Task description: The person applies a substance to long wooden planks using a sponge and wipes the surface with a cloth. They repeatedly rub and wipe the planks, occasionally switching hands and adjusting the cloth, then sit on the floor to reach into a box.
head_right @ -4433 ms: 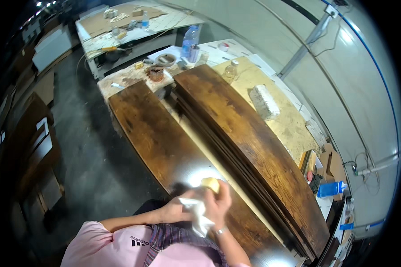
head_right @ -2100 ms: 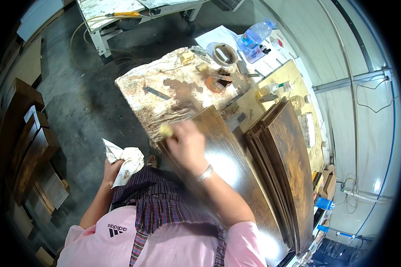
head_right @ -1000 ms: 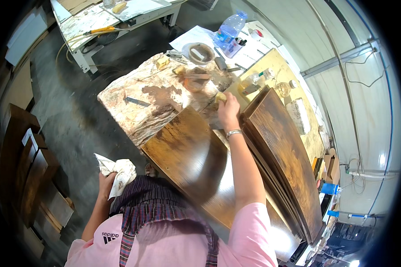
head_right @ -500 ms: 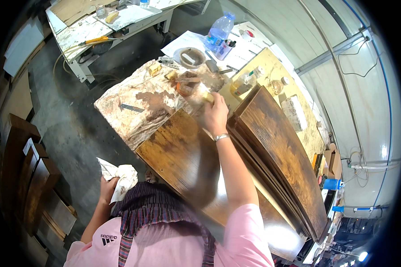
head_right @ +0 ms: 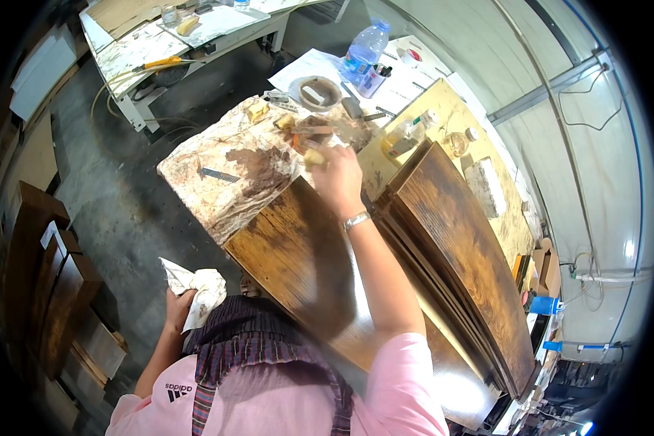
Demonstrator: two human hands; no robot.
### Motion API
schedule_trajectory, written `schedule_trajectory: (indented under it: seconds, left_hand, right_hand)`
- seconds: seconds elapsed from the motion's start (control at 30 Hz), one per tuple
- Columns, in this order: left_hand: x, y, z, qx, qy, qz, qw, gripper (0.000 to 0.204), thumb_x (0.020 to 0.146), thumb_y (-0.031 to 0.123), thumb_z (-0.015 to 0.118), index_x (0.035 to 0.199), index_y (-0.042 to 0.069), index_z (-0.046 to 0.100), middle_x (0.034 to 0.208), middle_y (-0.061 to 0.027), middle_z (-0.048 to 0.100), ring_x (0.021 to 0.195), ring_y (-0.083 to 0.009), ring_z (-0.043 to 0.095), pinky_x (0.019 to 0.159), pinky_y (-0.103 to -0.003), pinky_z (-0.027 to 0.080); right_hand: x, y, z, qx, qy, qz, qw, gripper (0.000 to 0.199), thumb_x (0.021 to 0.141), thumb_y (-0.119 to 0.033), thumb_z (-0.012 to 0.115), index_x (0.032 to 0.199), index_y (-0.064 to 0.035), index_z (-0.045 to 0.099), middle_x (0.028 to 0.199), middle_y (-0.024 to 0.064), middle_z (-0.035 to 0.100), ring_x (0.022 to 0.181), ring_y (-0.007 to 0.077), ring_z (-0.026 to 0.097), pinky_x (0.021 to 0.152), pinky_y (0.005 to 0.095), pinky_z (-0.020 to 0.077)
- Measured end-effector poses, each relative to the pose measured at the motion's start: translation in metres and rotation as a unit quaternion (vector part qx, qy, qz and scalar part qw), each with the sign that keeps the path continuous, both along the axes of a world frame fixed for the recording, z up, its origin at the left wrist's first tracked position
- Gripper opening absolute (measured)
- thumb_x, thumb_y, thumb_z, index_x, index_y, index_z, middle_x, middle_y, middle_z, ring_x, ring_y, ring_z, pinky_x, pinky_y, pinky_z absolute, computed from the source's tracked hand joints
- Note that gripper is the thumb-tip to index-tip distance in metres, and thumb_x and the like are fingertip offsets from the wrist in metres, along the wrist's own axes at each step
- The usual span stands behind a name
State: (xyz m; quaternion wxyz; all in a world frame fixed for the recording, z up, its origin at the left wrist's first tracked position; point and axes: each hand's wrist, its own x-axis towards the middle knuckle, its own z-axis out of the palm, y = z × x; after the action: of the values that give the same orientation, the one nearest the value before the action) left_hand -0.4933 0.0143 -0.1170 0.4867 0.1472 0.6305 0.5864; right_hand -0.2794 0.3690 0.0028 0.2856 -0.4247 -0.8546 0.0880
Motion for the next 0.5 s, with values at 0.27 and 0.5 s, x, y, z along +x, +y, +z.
schedule_trajectory:
  seconds: [0.27, 0.5]
  left_hand:
    - [0.009, 0.011, 0.025, 0.007, 0.001, 0.014, 1.0, 0.021, 0.08, 0.001, 0.063, 0.1, -0.004, 0.068, 0.089, -0.0032, 0.069, 0.076, -0.0109, 0.064, 0.067, -0.025, 0.049]
    - [0.006, 0.014, 0.019, 0.015, 0.001, 0.038, 0.999, 0.022, 0.081, 0.002, 0.063, 0.102, -0.004, 0.068, 0.088, -0.0033, 0.069, 0.074, -0.0102, 0.062, 0.066, -0.025, 0.048]
  right_hand:
    - [-0.009, -0.003, 0.003, -0.046, -0.026, -0.014, 0.999, 0.022, 0.077, -0.013, 0.072, 0.097, -0.0038, 0.074, 0.097, 0.0144, 0.069, 0.092, 0.0315, 0.066, 0.083, 0.0406, 0.0531]
    - [-0.004, 0.001, 0.0, -0.043, -0.012, -0.102, 0.994, 0.022, 0.078, -0.017, 0.073, 0.095, -0.0034, 0.073, 0.095, 0.0131, 0.069, 0.083, 0.0331, 0.067, 0.076, 0.0405, 0.0533]
